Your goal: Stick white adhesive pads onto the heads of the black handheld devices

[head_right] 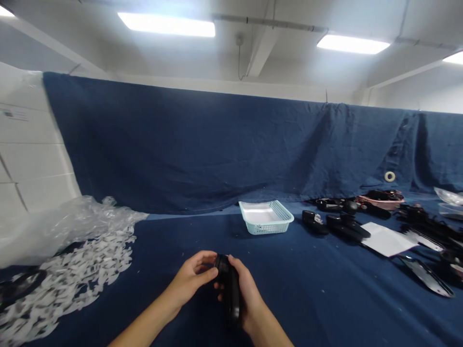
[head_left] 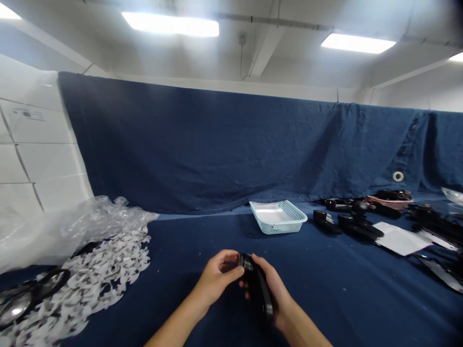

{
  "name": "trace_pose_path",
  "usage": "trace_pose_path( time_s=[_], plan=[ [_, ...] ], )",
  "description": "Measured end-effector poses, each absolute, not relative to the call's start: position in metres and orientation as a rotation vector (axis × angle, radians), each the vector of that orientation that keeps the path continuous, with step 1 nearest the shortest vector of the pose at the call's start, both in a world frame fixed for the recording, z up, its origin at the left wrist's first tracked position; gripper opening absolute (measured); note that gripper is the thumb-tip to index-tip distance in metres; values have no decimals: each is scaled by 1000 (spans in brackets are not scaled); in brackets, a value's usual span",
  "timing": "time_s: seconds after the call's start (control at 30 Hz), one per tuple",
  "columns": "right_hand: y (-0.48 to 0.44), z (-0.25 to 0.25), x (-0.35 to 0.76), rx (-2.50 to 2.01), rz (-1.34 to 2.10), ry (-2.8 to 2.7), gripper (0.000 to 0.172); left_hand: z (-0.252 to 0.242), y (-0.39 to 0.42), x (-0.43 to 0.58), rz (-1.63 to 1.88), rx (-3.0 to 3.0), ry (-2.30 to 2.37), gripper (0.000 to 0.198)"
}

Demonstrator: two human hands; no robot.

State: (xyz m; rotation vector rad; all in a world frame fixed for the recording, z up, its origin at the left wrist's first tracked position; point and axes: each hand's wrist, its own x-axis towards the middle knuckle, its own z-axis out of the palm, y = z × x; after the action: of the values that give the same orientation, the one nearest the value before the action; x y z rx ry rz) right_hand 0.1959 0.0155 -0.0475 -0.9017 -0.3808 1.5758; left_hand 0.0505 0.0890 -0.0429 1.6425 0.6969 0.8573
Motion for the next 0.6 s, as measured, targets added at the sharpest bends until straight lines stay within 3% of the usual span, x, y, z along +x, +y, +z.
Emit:
trace_pose_path(
  time_s=[0.2,0.47,0.6],
  plan=[
    [20,-49,201,-889,1663,-356,53,-43,89,47,816,1631,667,60],
    [19,-55,211,-793,1860,-290,53,-33,86,43,767,1735,603,62],
    [18,-53,211,-782,1822,-326,50,-26,80,42,762,1817,584,75]
  ],
)
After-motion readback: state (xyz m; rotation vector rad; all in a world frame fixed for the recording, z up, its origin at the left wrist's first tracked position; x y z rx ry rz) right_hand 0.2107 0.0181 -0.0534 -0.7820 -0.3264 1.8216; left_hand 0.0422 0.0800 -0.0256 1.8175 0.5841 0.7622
